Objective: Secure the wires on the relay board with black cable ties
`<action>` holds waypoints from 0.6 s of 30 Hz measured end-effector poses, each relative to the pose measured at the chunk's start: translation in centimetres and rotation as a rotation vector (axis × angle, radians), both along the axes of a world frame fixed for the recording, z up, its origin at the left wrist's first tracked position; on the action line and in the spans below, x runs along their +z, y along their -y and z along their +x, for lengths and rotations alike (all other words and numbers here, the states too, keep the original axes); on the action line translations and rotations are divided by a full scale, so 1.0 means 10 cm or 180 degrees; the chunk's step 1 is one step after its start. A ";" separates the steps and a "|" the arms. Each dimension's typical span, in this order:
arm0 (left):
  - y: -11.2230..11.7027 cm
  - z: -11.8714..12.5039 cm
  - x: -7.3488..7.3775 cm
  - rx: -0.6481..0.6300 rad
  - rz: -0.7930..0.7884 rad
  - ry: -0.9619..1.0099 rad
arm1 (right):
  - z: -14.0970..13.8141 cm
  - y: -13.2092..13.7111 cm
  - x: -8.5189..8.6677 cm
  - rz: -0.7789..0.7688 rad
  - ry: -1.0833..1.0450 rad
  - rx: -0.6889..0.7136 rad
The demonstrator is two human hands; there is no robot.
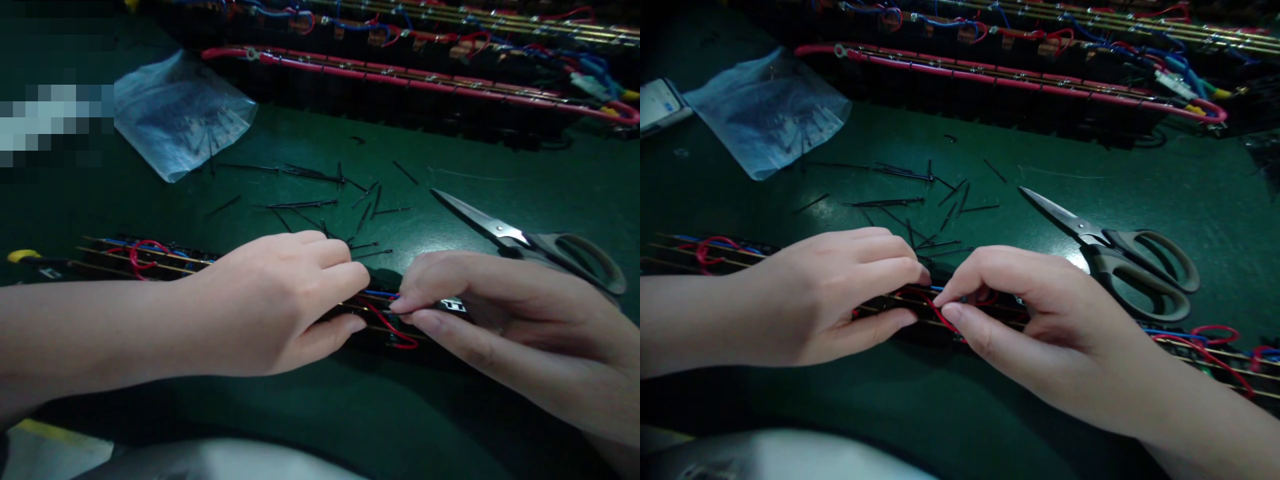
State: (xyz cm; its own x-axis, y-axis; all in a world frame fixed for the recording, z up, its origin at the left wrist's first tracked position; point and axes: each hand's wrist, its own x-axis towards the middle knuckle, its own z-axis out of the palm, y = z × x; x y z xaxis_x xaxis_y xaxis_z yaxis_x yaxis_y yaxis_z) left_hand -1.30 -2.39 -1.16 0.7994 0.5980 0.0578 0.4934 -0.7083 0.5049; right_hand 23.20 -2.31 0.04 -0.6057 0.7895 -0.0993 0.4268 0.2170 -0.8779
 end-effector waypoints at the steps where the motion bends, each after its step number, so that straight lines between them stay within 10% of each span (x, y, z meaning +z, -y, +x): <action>1: 0.00 0.00 0.00 -0.0007 -0.0001 -0.0004 | 0.00 0.00 0.00 0.0003 -0.0004 -0.0006; 18: 0.00 0.01 -0.01 -0.0014 -0.0005 0.0008 | -0.01 0.04 -0.01 0.0109 -0.0017 -0.0085</action>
